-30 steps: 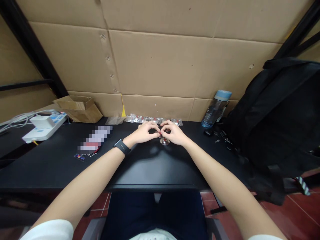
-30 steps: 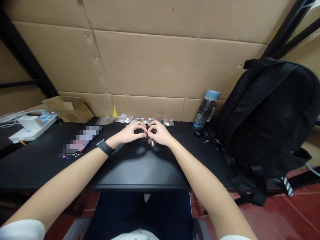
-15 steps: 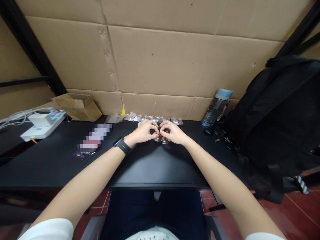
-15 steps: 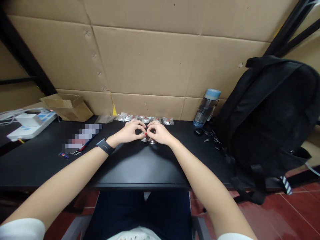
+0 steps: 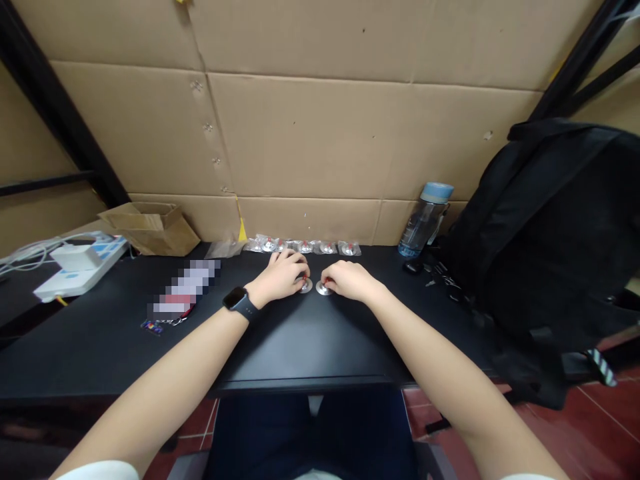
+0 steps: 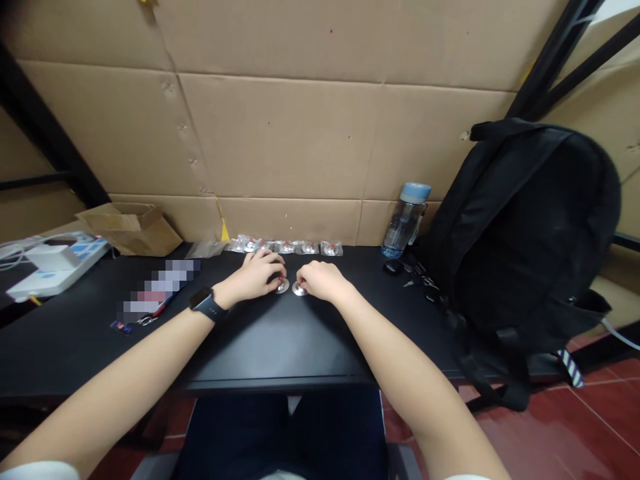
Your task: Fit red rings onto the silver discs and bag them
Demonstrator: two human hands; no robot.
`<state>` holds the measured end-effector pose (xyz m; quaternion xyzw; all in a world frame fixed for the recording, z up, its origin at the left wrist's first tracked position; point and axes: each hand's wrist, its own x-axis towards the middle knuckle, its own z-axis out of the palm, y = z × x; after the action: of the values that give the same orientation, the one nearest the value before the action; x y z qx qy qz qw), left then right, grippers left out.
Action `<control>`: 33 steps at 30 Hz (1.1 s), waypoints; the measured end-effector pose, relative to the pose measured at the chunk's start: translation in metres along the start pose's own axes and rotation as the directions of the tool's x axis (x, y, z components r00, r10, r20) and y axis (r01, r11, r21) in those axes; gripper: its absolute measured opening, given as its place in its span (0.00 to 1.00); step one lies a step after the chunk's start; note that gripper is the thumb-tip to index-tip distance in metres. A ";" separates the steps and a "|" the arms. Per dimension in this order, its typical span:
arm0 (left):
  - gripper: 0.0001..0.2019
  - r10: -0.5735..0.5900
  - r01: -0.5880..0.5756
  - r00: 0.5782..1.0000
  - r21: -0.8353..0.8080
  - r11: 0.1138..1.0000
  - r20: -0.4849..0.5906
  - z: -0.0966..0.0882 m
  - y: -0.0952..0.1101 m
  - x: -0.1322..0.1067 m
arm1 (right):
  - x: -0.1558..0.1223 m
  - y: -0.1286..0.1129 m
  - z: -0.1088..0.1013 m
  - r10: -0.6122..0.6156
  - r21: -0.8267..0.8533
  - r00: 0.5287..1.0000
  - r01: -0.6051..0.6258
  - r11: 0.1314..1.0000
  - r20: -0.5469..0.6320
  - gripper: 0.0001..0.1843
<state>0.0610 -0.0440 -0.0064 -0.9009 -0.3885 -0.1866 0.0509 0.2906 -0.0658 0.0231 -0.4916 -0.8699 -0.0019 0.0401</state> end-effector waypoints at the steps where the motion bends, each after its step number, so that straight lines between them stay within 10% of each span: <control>1: 0.07 0.032 -0.032 0.999 0.024 0.999 -0.014 -0.003 0.002 0.000 | 0.000 0.000 0.000 0.003 -0.015 1.000 -0.003 1.000 0.005 0.09; 12: 0.06 0.098 -0.089 0.994 0.142 0.986 -0.057 -0.006 0.007 -0.001 | 0.000 -0.001 0.009 -0.127 -0.117 0.986 0.115 0.986 -0.105 0.06; 16: 0.07 -0.060 0.061 0.988 -0.002 0.998 -0.139 -0.002 0.006 0.003 | 0.003 0.014 0.004 -0.125 0.046 0.960 0.141 0.989 -0.250 0.05; 21: 0.10 -0.257 0.189 0.942 -0.288 0.939 -0.218 0.000 0.000 0.009 | 0.008 0.031 -0.010 0.052 0.363 0.814 0.200 0.910 -0.578 0.07; 33: 0.06 -0.259 0.046 0.907 -0.533 0.845 -0.332 0.008 -0.005 0.017 | 0.014 0.003 0.005 0.003 0.462 0.783 0.364 0.809 -0.622 0.10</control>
<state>0.0703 -0.0275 -0.0075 -0.7910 -0.3782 -0.4631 -0.1297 0.2858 -0.0518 0.0194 -0.3415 -0.8184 0.0947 0.4523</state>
